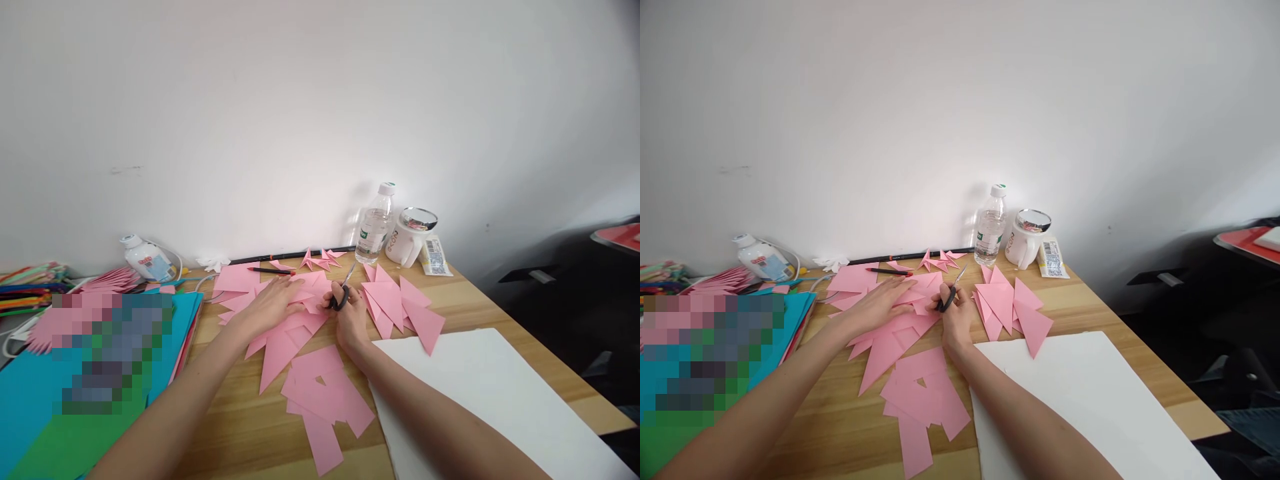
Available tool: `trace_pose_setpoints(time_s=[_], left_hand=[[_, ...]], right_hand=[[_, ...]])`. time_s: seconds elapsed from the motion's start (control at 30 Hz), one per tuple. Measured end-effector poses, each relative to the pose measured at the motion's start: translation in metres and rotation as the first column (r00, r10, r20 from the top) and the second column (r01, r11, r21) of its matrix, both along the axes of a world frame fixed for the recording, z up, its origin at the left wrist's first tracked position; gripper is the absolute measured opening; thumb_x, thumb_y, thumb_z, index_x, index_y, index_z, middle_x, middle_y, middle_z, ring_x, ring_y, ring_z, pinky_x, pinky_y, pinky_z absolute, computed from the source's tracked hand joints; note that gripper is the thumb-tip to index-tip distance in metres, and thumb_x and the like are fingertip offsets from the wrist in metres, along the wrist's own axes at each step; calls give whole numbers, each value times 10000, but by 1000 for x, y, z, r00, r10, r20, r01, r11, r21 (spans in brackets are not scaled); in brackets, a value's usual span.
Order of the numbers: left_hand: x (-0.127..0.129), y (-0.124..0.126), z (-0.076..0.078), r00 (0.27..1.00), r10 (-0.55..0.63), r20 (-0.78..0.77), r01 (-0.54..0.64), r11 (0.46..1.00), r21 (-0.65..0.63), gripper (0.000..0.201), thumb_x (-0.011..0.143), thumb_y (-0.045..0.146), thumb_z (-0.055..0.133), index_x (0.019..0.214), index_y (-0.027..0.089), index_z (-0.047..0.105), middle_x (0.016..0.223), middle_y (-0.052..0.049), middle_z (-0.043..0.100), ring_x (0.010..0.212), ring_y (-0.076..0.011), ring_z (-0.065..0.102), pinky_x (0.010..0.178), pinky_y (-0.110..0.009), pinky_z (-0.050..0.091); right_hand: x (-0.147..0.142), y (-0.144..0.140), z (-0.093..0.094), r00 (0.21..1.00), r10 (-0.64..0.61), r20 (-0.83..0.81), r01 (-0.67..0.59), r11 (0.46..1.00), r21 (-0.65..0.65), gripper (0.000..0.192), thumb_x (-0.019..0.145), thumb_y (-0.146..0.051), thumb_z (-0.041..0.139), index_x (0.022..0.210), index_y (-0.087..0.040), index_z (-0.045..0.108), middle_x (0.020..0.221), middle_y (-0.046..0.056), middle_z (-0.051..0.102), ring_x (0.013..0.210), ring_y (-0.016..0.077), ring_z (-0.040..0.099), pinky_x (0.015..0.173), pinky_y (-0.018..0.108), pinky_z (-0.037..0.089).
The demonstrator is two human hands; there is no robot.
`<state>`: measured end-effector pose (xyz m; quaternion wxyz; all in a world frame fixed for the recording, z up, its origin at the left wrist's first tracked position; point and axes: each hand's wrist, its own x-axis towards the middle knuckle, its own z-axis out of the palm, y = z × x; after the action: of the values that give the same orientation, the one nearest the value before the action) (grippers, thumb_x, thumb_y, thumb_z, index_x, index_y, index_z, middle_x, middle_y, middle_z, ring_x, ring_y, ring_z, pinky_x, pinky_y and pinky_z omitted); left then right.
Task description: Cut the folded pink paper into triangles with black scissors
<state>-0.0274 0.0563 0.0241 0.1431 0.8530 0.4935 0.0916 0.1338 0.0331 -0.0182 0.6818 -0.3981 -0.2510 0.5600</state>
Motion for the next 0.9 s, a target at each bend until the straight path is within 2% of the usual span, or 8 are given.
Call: trace_pose_setpoints(time_s=[0.2, 0.37, 0.4, 0.47, 0.5, 0.57, 0.7, 0.9], left_hand=[[-1, 5, 3, 999, -4, -35, 3, 1000, -14, 540, 735, 240, 570, 1255, 235, 429, 1321, -81, 438, 1217, -257, 370, 989, -399, 303], [-3, 4, 16, 999, 5, 31, -7, 999, 54, 563, 724, 281, 585, 1260, 261, 415, 1297, -48, 458, 1191, -229, 390, 958, -346, 334], [-6, 4, 19, 998, 49, 39, -52, 995, 84, 526, 740, 294, 564, 1247, 272, 426, 1274, -34, 480, 1177, -214, 405, 948, -327, 339], [-16, 4, 24, 974, 227, 11, -226, 965, 130, 442, 782, 329, 501, 1216, 263, 454, 1208, -40, 530, 1133, -212, 446, 906, -315, 360], [-22, 4, 26, 936, 349, -33, -342, 930, 133, 430, 791, 360, 478, 1205, 244, 464, 1167, -58, 555, 1101, -225, 472, 867, -319, 379], [-35, 4, 27, 875, 473, -101, -463, 880, 108, 461, 778, 412, 474, 1168, 168, 496, 1055, -119, 602, 992, -269, 537, 758, -339, 413], [-53, 2, 21, 834, 515, -197, -520, 853, 26, 487, 713, 442, 534, 1115, 170, 517, 935, -114, 642, 874, -271, 590, 638, -307, 408], [-56, -3, 15, 795, 545, -267, -564, 826, 9, 576, 622, 424, 620, 1109, 150, 478, 1055, -188, 590, 996, -342, 538, 695, -344, 387]], right_hand=[[-1, -2, 4, 999, 41, 2, -41, 999, -4, 250, 679, -336, 668, 783, -169, 514, 569, -48, 532, 446, 87, 529, 454, 226, 485], [-3, -2, 5, 998, 55, 17, -55, 998, -8, 258, 670, -321, 672, 805, -168, 514, 575, -39, 549, 465, 94, 536, 468, 233, 478], [-3, -2, 4, 998, 55, 20, -55, 998, -5, 267, 663, -315, 679, 813, -168, 514, 582, -38, 553, 472, 93, 536, 478, 234, 476], [-3, -1, 3, 998, 53, 26, -53, 999, 1, 289, 653, -304, 689, 835, -168, 510, 594, -37, 559, 480, 89, 535, 494, 233, 470], [-4, -1, 2, 998, 52, 30, -52, 999, 3, 300, 651, -299, 693, 847, -168, 508, 595, -38, 561, 479, 87, 533, 498, 232, 465], [-5, 0, 1, 998, 51, 36, -52, 999, 7, 311, 652, -297, 694, 861, -170, 502, 593, -39, 564, 474, 83, 527, 499, 229, 454], [-5, 0, -1, 996, 74, 45, -74, 997, 10, 293, 659, -314, 685, 837, -172, 501, 604, -31, 572, 481, 84, 526, 508, 234, 453], [-4, -1, 0, 992, 103, 75, -103, 995, 0, 253, 687, -330, 660, 798, -169, 500, 601, -26, 571, 477, 86, 521, 506, 234, 449]])
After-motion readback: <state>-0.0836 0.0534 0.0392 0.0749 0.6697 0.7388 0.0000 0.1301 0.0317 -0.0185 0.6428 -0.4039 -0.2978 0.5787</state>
